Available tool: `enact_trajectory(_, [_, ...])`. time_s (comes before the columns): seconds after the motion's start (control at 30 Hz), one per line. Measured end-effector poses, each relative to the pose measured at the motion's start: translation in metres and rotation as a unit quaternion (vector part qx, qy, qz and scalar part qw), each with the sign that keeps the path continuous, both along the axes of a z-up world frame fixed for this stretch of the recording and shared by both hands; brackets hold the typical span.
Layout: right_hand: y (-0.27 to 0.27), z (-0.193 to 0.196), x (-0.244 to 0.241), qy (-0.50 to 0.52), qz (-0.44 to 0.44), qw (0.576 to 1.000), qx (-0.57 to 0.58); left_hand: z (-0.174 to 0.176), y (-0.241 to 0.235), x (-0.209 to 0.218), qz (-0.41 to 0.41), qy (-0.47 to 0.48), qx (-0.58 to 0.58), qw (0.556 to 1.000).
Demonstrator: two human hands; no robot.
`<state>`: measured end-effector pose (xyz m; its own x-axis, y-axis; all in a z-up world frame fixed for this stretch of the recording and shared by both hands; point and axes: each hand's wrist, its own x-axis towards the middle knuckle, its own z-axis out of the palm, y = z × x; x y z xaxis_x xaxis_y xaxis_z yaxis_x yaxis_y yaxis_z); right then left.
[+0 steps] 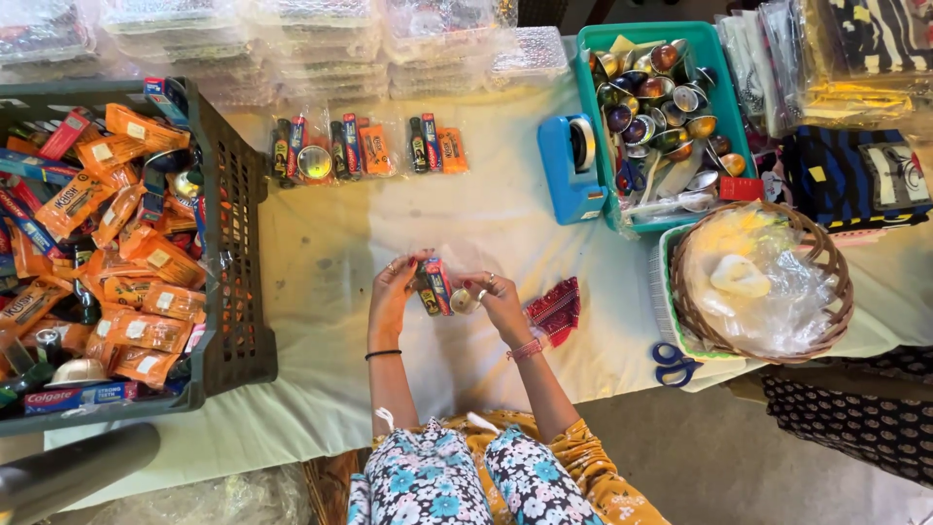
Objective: The person sits at a table and wraps small items, including toothpaste tubes and small metal cups, in a red patterned cloth. They pick up items from a crate and the table surface, fold the cloth around them, and place the wrapped bundles back on the table.
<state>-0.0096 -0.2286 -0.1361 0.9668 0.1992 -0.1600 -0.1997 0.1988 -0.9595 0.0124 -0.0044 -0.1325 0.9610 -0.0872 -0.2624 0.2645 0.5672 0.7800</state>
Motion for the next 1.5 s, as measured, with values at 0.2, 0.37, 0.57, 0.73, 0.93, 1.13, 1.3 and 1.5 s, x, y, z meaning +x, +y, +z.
enact_trajectory(0.2, [-0.006,-0.011,0.003,0.012,-0.010,0.999,-0.041,-0.046,-0.006,0.001,0.037,0.087,-0.004,0.996])
enact_trajectory(0.37, [-0.023,0.014,0.041,-0.061,-0.024,0.995,-0.074,-0.087,-0.003,-0.006,0.084,0.120,-0.019,0.989])
enact_trajectory(0.57, [-0.028,0.019,0.115,-0.102,-0.096,0.978,-0.154,-0.094,0.010,-0.009,0.108,0.132,-0.117,0.978])
enact_trajectory(0.73, [-0.010,0.002,0.192,-0.131,-0.122,0.973,-0.143,-0.097,0.012,-0.011,0.077,0.124,-0.151,0.978])
enact_trajectory(0.93, [0.036,0.018,0.269,0.115,-0.105,0.973,0.168,-0.088,0.011,-0.007,0.073,0.144,-0.136,0.978])
enact_trajectory(1.13, [0.037,-0.084,0.316,0.146,-0.158,0.976,-0.044,-0.092,0.012,-0.013,0.083,0.156,-0.181,0.967])
enact_trajectory(1.3, [0.050,-0.070,0.319,-0.032,-0.249,0.931,-0.266,-0.085,0.015,-0.014,0.055,0.147,-0.193,0.969])
enact_trajectory(1.5, [0.045,-0.101,0.320,-0.006,-0.281,0.914,-0.292,-0.082,0.017,-0.014,0.043,0.148,-0.198,0.968])
